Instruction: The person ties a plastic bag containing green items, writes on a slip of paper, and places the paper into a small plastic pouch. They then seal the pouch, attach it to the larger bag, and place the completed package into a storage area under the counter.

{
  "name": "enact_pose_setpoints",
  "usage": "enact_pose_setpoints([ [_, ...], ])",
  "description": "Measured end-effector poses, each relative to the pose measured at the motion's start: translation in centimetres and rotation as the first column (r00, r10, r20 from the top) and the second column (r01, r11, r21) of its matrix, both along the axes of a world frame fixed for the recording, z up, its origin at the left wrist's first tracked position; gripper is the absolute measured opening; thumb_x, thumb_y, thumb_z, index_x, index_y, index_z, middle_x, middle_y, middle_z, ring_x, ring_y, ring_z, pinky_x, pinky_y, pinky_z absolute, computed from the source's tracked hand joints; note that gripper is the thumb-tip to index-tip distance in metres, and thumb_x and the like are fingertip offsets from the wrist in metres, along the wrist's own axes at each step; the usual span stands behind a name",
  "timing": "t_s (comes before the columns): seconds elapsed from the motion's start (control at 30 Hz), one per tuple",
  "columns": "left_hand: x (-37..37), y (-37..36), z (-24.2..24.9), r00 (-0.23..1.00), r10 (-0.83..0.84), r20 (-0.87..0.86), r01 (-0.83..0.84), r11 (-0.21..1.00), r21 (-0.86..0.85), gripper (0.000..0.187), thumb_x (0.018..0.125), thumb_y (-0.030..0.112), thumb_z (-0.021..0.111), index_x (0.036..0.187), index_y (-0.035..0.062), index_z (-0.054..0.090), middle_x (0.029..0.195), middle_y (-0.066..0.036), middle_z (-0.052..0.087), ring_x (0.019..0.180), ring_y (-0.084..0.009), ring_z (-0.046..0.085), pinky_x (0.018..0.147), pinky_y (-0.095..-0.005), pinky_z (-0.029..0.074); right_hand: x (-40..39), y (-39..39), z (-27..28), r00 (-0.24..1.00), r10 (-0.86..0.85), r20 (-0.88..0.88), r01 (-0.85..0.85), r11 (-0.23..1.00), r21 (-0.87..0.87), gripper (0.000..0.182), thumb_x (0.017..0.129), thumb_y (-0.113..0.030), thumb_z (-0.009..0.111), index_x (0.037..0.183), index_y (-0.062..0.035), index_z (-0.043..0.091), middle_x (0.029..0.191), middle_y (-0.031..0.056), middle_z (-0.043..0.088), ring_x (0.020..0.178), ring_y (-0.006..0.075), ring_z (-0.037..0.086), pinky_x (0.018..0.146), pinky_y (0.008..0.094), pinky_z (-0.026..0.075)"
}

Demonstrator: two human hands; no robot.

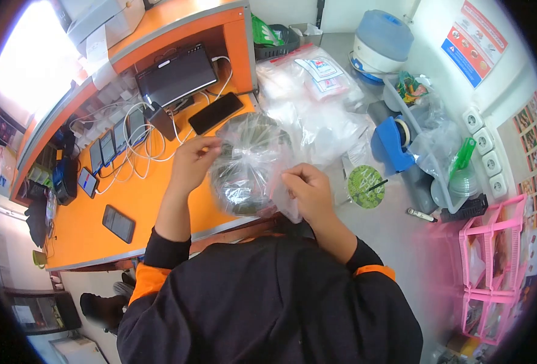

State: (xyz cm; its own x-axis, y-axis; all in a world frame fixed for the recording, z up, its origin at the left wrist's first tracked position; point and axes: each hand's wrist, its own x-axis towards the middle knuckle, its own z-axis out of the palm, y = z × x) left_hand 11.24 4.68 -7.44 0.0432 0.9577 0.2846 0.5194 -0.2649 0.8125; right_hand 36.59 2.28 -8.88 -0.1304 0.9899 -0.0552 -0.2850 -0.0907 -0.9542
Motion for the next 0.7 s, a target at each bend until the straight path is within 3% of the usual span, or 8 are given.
enact_pose_setpoints([
  [0.07,0.9,1.1,-0.4,0.911,0.023,-0.411,0.079,0.97,0.229,0.025,0.07,0.012,0.067,0.094,0.0064,0.064,0.095,-0.009,0.062,0.092,-0.0245,0.055,0.082,-0.0339,0.043,-1.3,1.0,-0.7,0.979,-0.051,0.196,0.044,0.998,0.038,0.007,0.076,-0.006,0.06,0.075,0.0007,0.059,0.056,0.0012,0.05,0.049,0.0072,0.044,0.047,0.0239,0.037],
  [0.1,1.4,1.3,-0.6,0.938,0.005,-0.346,0.072,0.975,0.21,0.031,0.066,0.01,0.067,0.097,0.0092,0.064,0.096,-0.008,0.061,0.101,-0.0291,0.049,0.089,-0.0371,0.038,-1.9,1.6,-1.3,0.956,-0.082,0.283,0.055,0.993,0.102,0.008,0.076,-0.007,0.06,0.074,0.0011,0.059,0.057,0.0012,0.052,0.05,0.0065,0.044,0.047,0.0233,0.037],
  [0.23,2.1,2.1,-2.0,0.949,-0.022,-0.315,0.103,0.964,0.244,0.026,0.066,0.012,0.067,0.092,0.0088,0.064,0.095,-0.007,0.061,0.098,-0.0264,0.052,0.087,-0.0362,0.04,-3.4,2.4,-1.5,0.846,-0.17,0.505,0.053,0.97,0.237,0.013,0.073,-0.01,0.059,0.075,0.0017,0.062,0.066,0.0081,0.062,0.058,0.012,0.057,0.054,0.0261,0.044],
  [0.33,1.8,2.2,-2.8,0.947,-0.05,-0.318,0.132,0.961,0.243,0.026,0.067,0.011,0.066,0.092,0.0087,0.064,0.095,-0.008,0.061,0.097,-0.0268,0.052,0.086,-0.0365,0.04,-3.7,2.3,-1.3,0.787,-0.166,0.595,0.022,0.97,0.241,0.014,0.072,-0.012,0.059,0.075,0.0015,0.062,0.066,0.0128,0.062,0.058,0.0155,0.059,0.055,0.0276,0.045],
  [0.5,2.0,2.4,-3.1,0.96,-0.066,-0.274,0.144,0.95,0.276,0.023,0.067,0.009,0.064,0.09,0.009,0.063,0.09,-0.009,0.06,0.092,-0.027,0.053,0.082,-0.0359,0.041,-4.1,2.4,-1.3,0.738,-0.243,0.63,0.031,0.944,0.328,0.016,0.072,-0.014,0.058,0.074,0.0018,0.062,0.065,0.0151,0.061,0.058,0.0218,0.061,0.055,0.03,0.046],
  [0.6,2.2,2.3,-3.6,0.968,-0.078,-0.238,0.129,0.969,0.209,0.022,0.067,0.008,0.063,0.09,0.0093,0.064,0.085,-0.009,0.059,0.085,-0.0266,0.053,0.077,-0.0347,0.043,-4.3,2.4,-1.5,0.709,-0.281,0.647,0.036,0.93,0.365,0.016,0.072,-0.015,0.058,0.073,0.0011,0.062,0.065,0.0156,0.061,0.058,0.025,0.061,0.055,0.0318,0.046],
  [0.7,2.2,2.3,-3.4,0.966,-0.084,-0.243,0.125,0.98,0.156,0.02,0.067,0.01,0.061,0.086,0.0112,0.065,0.089,-0.009,0.062,0.091,-0.0261,0.054,0.08,-0.0367,0.043,-4.4,2.2,-1.6,0.649,-0.325,0.688,0.026,0.913,0.407,0.015,0.071,-0.015,0.059,0.071,-0.0003,0.061,0.065,0.0154,0.061,0.058,0.0275,0.06,0.055,0.0333,0.046],
])
